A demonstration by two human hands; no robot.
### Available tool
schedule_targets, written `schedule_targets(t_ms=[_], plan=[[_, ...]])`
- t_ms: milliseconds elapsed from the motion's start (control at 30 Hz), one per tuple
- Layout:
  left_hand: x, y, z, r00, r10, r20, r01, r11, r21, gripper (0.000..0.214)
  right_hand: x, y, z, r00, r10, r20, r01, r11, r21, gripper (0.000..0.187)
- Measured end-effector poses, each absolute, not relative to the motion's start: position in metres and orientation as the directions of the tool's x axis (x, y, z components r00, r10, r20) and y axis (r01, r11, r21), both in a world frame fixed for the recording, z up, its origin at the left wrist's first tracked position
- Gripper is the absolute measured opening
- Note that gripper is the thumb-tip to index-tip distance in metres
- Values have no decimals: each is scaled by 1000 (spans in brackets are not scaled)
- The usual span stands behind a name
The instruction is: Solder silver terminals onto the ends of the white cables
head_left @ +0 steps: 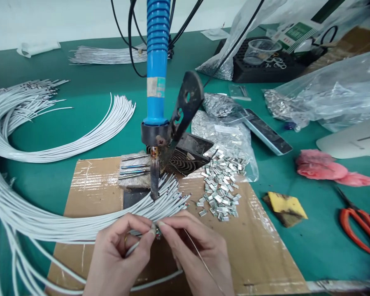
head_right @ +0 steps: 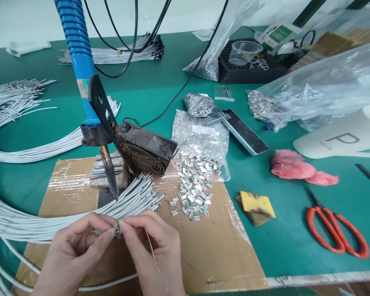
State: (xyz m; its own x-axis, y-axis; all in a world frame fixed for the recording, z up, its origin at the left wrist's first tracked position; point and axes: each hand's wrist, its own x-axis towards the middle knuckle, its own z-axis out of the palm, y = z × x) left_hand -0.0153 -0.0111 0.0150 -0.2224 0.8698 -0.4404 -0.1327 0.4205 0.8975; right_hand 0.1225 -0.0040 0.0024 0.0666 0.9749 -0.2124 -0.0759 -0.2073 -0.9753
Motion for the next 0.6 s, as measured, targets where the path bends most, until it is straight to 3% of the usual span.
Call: schedule_targets(t_ms=[333, 433, 500, 600], plan=[[-16, -12, 10, -225, 886, -405, -117, 388, 914, 16, 123, -7, -1, 47, 993, -104, 52, -106, -993, 14], [-14, -9, 12, -256, 872, -417, -105, 404, 909, 15, 125, -16, -5, 122, 991, -59, 151, -78, -986, 25], [-13, -7, 13, -286, 859, -424, -102, 413, 905, 15, 126, -21, -6, 168, 983, -70, 213, -105, -971, 34], [-13, -4, 13, -306, 850, -428, -121, 411, 903, 16, 124, -23, -4, 154, 979, -134, 236, -168, -957, 33]])
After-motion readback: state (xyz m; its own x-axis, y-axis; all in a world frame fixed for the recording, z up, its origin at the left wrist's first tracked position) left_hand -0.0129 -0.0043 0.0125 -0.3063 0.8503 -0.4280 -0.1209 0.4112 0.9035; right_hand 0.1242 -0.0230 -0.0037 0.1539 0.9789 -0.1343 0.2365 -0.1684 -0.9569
